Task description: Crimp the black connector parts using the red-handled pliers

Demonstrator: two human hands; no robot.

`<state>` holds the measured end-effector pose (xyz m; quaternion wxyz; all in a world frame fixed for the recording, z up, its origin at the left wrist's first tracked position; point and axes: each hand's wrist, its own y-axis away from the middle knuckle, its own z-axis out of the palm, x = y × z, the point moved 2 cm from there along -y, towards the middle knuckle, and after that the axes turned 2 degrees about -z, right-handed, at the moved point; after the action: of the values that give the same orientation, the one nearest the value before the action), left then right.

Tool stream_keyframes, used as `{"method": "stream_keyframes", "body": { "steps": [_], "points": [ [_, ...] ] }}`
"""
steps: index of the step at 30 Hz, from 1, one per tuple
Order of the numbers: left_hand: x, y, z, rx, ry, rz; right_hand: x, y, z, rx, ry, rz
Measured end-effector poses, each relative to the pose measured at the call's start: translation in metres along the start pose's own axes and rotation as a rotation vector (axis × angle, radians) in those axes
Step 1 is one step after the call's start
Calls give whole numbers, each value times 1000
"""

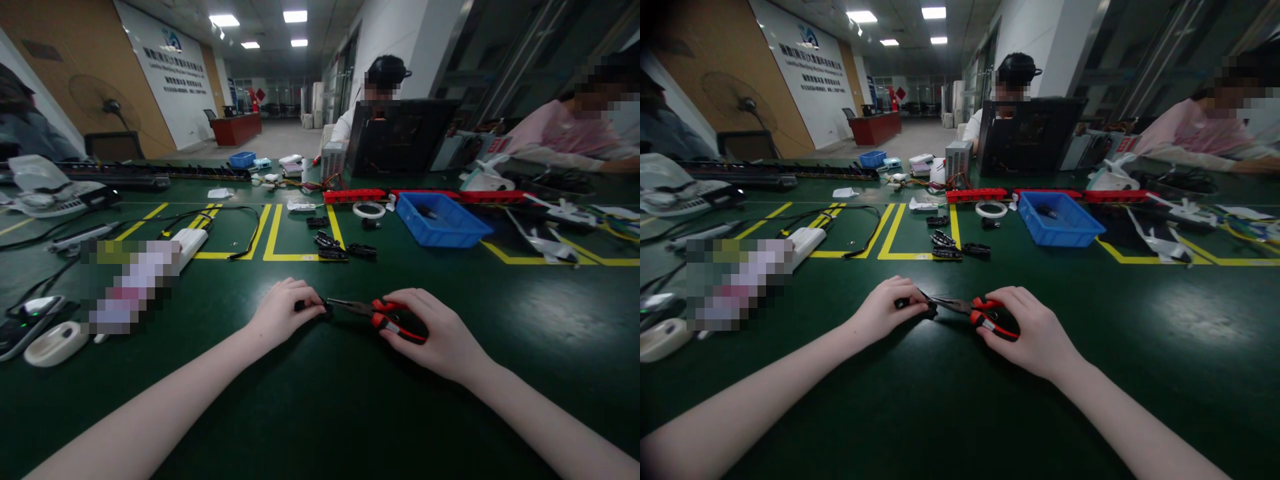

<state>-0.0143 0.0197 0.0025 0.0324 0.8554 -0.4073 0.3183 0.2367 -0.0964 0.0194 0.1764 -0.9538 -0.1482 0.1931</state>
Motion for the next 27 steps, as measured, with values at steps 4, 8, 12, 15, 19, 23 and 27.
{"method": "stream_keyframes", "body": {
  "steps": [4,8,12,15,19,23,27],
  "points": [
    [1,0,0,-1,29,5,-7,2,3,4,-24,26],
    [2,0,-1,-6,64,-15,-7,3,8,-35,-52,32],
    [1,0,-1,-6,71,-13,-7,3,10,-50,-70,47],
    [0,0,0,-14,68,-15,-7,3,10,-58,-83,59],
    [2,-1,-2,-31,80,-36,-6,3,8,-41,-88,80],
    [4,-1,-3,-35,112,-46,-4,2,7,-17,-95,122],
    [2,-1,-3,-22,151,-68,-4,2,8,-21,-96,108]
  ]
}}
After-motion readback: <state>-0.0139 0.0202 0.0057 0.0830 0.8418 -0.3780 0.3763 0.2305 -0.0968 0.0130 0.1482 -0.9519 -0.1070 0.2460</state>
